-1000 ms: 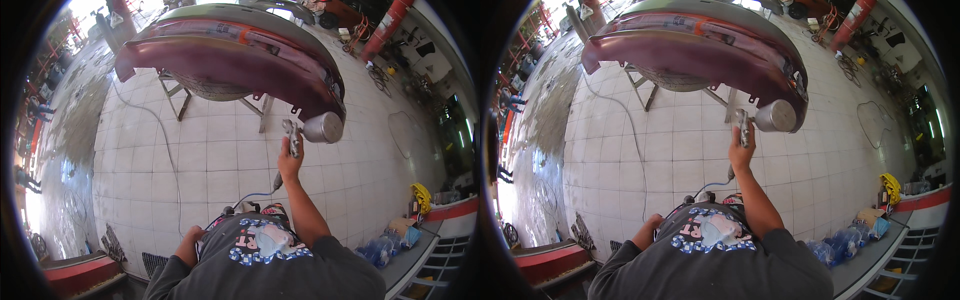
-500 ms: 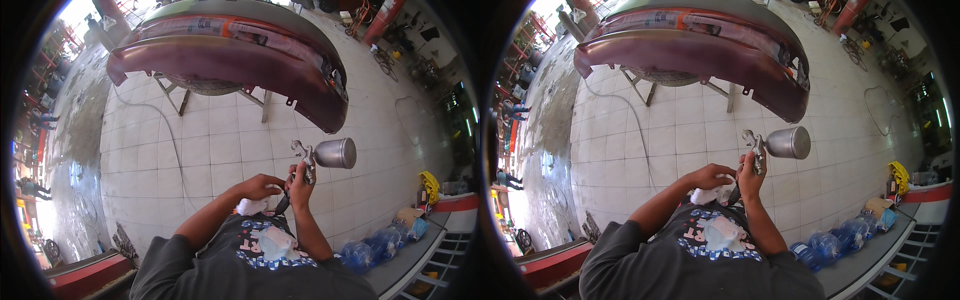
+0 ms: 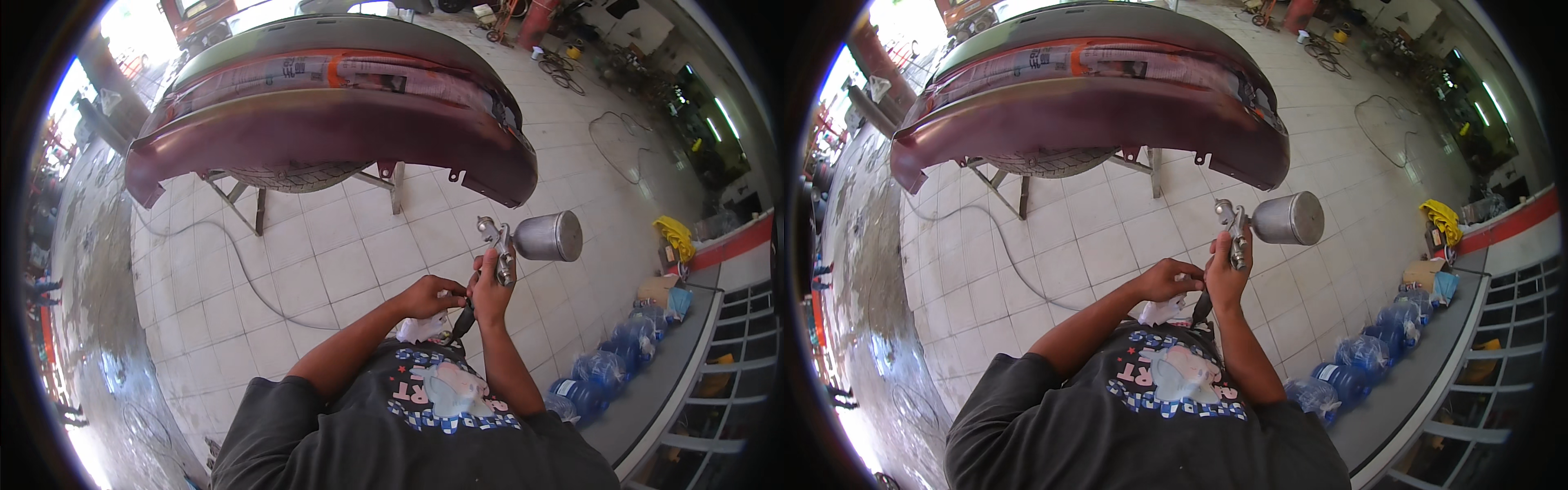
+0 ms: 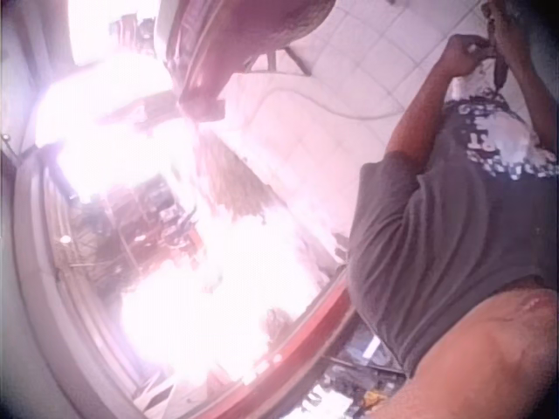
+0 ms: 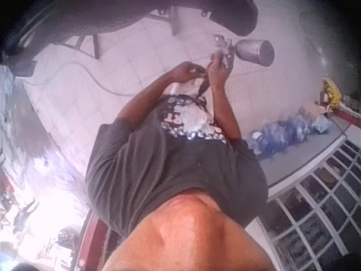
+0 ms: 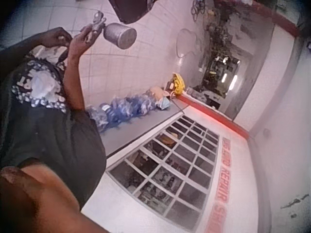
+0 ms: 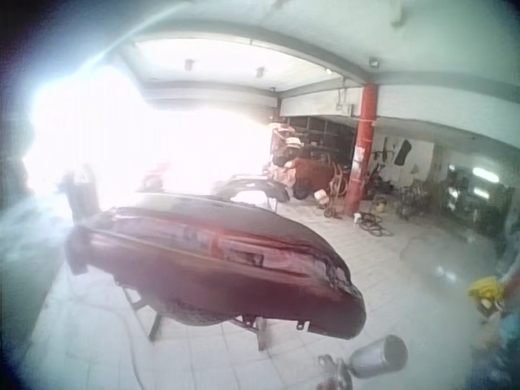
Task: The person spray paints a detached car bumper with a spray gun, moving around the part to cover multiple sides. They then walk to a workbench, pour paint from a can into a funnel, and transfer it into the spray gun container.
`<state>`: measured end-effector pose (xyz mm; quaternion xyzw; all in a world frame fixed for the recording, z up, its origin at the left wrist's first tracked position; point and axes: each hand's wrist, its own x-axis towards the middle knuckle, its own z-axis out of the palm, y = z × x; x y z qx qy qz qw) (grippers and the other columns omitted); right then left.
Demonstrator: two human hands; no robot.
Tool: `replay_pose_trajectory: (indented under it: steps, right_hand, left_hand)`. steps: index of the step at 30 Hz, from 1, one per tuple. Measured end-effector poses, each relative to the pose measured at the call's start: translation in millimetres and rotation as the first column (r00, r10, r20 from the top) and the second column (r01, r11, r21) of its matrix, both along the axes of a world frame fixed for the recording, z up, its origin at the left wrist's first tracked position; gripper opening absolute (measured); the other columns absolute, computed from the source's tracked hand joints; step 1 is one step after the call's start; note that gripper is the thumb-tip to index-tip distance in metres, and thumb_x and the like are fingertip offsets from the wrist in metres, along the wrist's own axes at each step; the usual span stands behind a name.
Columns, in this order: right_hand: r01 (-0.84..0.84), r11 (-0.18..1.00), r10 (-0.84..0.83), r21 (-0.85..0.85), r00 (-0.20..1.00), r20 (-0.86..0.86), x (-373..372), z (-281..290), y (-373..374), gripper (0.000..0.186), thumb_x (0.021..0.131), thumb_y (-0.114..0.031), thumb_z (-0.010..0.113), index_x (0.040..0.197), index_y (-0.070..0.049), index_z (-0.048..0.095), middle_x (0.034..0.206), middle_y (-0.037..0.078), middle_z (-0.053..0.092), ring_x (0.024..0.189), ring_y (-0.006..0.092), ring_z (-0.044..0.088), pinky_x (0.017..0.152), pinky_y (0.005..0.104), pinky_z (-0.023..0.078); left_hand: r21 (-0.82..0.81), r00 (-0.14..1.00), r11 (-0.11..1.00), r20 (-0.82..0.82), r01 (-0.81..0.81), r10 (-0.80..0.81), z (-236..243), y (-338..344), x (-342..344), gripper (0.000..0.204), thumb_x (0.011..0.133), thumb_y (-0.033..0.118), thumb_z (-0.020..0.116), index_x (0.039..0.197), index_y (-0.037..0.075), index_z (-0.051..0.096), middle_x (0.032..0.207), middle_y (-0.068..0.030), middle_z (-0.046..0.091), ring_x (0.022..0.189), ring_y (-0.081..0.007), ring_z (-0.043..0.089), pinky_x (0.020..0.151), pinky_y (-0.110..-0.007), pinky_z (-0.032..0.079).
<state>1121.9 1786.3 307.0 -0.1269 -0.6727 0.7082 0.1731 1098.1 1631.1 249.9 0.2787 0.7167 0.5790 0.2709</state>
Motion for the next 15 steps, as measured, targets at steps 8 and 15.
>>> replay_pose_trajectory:
  steps: [8,15]
  right_hand:
    - [0.091,0.996,-0.091,0.006,0.995,0.031,-29.1,6.4,-73.5,0.043,0.108,-0.025,0.056,0.149,-0.014,0.044,0.068,-0.003,0.045,0.045,0.0043,0.041,0.038,0.0238,0.036]
    - [-0.099,0.994,0.101,0.039,0.994,-0.047,-29.5,10.9,-169.8,0.047,0.106,-0.025,0.061,0.149,-0.01,0.046,0.072,-0.004,0.05,0.051,0.0029,0.045,0.043,0.0212,0.037]
  left_hand:
    - [-0.057,0.913,0.98,0.356,-0.19,0.197,-84.6,-139.9,-7.5,0.035,0.096,0.028,0.072,0.121,0.002,0.072,0.102,-0.009,0.078,0.098,-0.0162,0.069,0.09,-0.032,0.052]
    - [-0.245,0.214,0.585,0.767,-0.773,0.605,-205.3,-311.9,28.5,0.027,0.098,0.025,0.064,0.112,0.003,0.069,0.095,-0.0127,0.071,0.083,-0.0247,0.066,0.076,-0.042,0.054]
